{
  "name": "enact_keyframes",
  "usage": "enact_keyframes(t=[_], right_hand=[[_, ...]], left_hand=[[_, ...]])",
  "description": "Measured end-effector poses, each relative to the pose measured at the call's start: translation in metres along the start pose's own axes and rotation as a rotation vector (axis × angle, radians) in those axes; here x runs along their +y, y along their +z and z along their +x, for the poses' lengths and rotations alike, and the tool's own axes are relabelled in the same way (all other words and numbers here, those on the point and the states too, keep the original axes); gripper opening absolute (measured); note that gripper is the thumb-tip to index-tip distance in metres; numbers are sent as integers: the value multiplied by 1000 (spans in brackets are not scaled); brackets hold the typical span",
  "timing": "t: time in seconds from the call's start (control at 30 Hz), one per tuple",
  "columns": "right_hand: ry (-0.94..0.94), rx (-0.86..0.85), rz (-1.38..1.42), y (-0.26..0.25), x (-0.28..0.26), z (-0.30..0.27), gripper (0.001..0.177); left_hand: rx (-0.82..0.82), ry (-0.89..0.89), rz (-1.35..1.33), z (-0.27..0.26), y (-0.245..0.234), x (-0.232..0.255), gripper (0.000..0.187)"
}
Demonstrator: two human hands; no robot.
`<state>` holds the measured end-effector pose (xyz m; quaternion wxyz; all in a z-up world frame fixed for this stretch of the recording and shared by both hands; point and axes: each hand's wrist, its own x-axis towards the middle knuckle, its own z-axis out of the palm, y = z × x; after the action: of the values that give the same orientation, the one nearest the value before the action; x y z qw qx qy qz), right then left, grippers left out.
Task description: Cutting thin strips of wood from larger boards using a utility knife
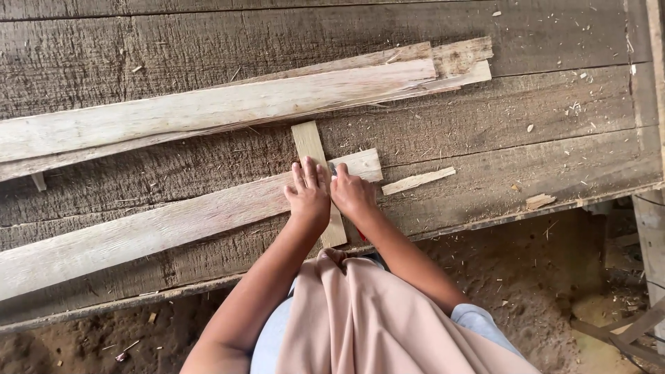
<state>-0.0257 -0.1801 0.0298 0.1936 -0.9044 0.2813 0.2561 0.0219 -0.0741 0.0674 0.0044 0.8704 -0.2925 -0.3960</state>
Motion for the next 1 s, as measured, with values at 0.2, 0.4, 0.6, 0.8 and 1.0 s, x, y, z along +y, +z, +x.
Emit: enact_keyframes(t=[0.2, 0.4, 0.6, 0.8, 1.0], right_hand=[[50, -19, 101, -12, 1, 2, 27], [147, -85, 308, -42, 25, -3, 33], [112, -44, 208, -37, 16, -12, 35], [50, -61, 208, -43, 14, -22, 52], [43, -40, 227, -36, 18, -20, 54]], left_hand=[[-30, 43, 16, -4, -6, -8, 85], [-14, 132, 23, 15, 10, -28, 102], [18, 158, 46, 17, 11, -34, 101], [35, 175, 72, 8, 4, -34, 99], [47, 183, 79, 3, 2, -32, 100]])
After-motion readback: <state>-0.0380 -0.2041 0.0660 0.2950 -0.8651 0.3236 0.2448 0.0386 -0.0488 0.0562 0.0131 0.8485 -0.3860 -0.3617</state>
